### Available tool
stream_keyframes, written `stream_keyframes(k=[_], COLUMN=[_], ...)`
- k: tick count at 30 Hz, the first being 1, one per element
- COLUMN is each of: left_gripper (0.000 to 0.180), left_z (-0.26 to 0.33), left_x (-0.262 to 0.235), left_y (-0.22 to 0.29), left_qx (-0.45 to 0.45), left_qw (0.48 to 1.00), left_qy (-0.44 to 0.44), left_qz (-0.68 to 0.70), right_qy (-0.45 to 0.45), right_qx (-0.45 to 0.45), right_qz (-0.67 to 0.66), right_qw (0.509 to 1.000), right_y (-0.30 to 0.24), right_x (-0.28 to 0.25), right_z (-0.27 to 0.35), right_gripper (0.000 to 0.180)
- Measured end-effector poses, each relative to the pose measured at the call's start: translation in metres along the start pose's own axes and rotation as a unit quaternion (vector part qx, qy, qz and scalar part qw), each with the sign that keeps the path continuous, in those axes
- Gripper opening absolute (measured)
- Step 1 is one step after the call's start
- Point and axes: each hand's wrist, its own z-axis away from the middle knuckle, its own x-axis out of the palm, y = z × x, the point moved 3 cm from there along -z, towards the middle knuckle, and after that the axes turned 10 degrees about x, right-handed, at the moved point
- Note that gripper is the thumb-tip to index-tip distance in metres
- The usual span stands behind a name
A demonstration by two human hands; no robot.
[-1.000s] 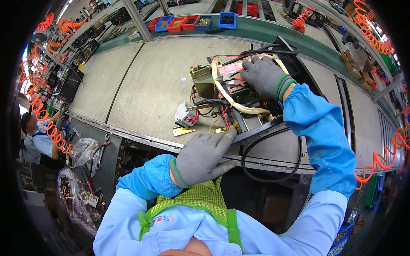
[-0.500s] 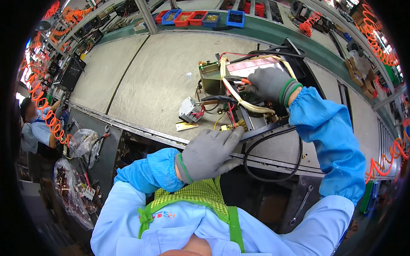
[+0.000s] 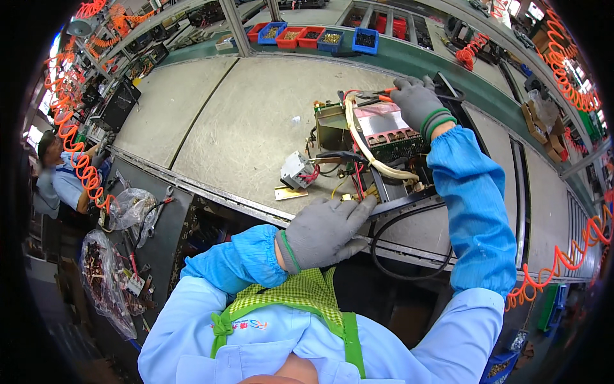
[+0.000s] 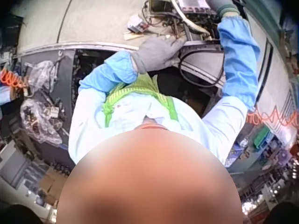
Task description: The person uses a pneumatic screwdriver to remove screws from a black metal chassis containing electronic components. They then use pliers to cut wires and a wrench to tighten connections on the internal circuitry. The person manipulates various wires and components within the open chassis throughout the process.
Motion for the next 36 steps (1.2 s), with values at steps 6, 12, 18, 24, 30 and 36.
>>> stream_keyframes(k=[6,12,18,24,30,36], left_gripper=[0.068,0.069,0.068,0.067,0.068,0.069], left_z=[0.000,0.000,-0.001,-0.002,-0.003,-0.003], left_x=[-0.003,-0.003,-0.003,-0.004,-0.005,-0.003], left_y=[0.000,-0.001,-0.002,-0.001,0.000,-0.002], left_qx=[0.003,0.001,0.005,0.000,0.004,0.015], left_qw=[1.000,1.000,1.000,1.000,1.000,1.000], left_qy=[-0.001,0.001,0.011,0.007,0.007,0.011], left_qz=[0.015,0.011,0.019,0.015,0.018,0.021], right_qy=[-0.056,-0.051,-0.103,-0.072,-0.049,-0.063], right_qx=[-0.007,-0.003,0.004,-0.048,-0.091,-0.113], right_qz=[0.002,0.004,-0.007,-0.069,-0.007,0.025], right_qw=[0.998,0.999,0.995,0.994,0.995,0.991], right_y=[-0.014,-0.012,-0.015,-0.009,-0.013,-0.020], right_x=[0.002,-0.002,0.006,0.014,0.008,-0.013], right_z=[-0.008,-0.008,-0.011,-0.014,-0.022,-0.024], right_gripper=[0.031,0.034,0.036,0.030,0.025,0.033])
